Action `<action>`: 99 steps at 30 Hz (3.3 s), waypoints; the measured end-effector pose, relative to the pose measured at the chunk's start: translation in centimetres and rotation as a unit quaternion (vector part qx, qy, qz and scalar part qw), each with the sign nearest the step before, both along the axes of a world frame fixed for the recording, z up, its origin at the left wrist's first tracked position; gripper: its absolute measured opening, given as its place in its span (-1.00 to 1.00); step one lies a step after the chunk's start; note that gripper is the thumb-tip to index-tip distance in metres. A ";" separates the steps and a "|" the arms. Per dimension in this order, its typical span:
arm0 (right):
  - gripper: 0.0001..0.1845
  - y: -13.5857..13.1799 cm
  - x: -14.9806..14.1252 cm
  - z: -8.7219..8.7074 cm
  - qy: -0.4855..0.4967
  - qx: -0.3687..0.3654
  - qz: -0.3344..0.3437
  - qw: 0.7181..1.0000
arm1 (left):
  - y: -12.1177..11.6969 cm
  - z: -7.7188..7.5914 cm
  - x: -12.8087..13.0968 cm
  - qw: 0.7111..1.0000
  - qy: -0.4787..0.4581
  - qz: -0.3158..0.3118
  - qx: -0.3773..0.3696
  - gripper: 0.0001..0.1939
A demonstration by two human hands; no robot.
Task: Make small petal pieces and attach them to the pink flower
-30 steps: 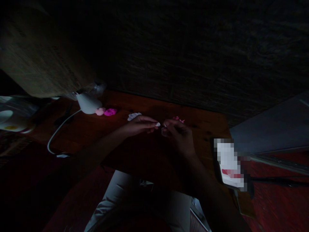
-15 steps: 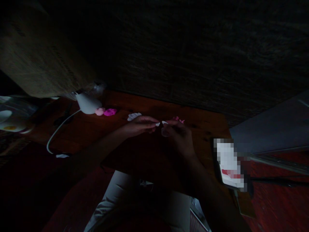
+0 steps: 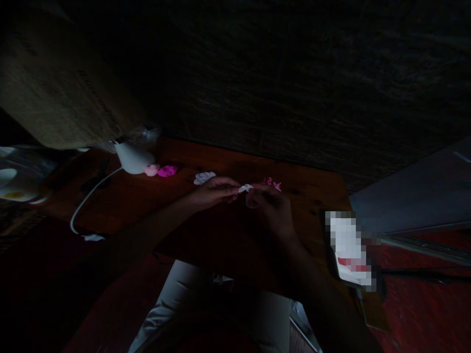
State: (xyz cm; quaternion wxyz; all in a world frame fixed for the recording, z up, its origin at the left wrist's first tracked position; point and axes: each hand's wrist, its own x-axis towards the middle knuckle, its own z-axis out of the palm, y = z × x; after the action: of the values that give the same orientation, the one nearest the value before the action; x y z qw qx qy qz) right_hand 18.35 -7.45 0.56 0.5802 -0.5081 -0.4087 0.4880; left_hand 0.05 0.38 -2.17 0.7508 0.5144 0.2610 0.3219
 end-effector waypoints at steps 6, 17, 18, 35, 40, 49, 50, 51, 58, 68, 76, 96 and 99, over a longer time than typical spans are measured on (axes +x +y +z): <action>-0.75 0.0 -0.1 0.0 0.015 0.002 0.003 1.000 | 0.1 0.2 0.1 0.999 -0.013 0.008 0.030 -0.57; -0.75 -0.1 0.2 -0.5 0.005 0.009 0.028 1.000 | 0.1 0.1 0.3 0.999 -0.001 0.003 0.044 -0.55; -0.75 -0.1 0.2 -0.5 0.002 0.010 0.028 1.000 | 0.1 0.1 0.3 0.999 0.002 0.003 0.045 -0.55; -0.74 -0.2 -0.1 -0.1 -0.020 0.013 0.022 0.999 | -0.4 0.6 0.3 0.996 0.032 0.013 0.086 -0.61; -0.75 -0.3 -0.3 0.1 -0.037 0.014 0.016 0.999 | -0.6 0.6 0.5 0.995 0.031 0.020 0.093 -0.60; -0.74 -0.4 -0.4 0.2 -0.064 0.026 0.004 0.998 | -0.8 0.3 0.7 0.997 0.023 0.028 0.074 -0.55; -0.73 -0.4 -0.3 0.2 -0.066 0.027 0.002 0.997 | -0.8 0.4 0.7 0.997 0.022 0.025 0.070 -0.53; -0.73 -0.3 -0.3 0.1 -0.068 0.028 0.000 0.997 | -0.9 0.5 0.7 0.997 0.023 0.022 0.066 -0.52; -0.76 -0.4 -0.3 0.2 -0.076 0.033 0.007 0.997 | -1.0 0.8 0.9 0.998 0.013 0.038 0.055 -0.54; -0.75 -0.5 -0.3 0.2 -0.072 0.032 0.013 0.997 | -0.9 0.6 0.8 0.999 0.007 0.042 0.034 -0.56; -0.77 -0.4 -0.1 -0.1 -0.078 0.039 0.003 0.996 | -1.1 0.8 0.9 0.998 0.012 0.053 0.038 -0.55; -0.75 -0.6 -0.1 0.0 -0.084 0.043 0.024 0.995 | -1.1 0.7 1.1 0.990 0.017 0.114 0.079 -0.63; -0.74 -0.6 -0.1 -0.2 -0.085 0.043 0.026 0.995 | -1.2 0.8 1.1 0.987 0.019 0.125 0.095 -0.65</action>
State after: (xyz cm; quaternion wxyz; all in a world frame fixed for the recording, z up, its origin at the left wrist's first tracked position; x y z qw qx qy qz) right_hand 18.30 -8.04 0.40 0.5519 -0.5119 -0.4898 0.4399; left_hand 1.13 -0.80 -1.42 0.6471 0.5528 0.3059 0.4267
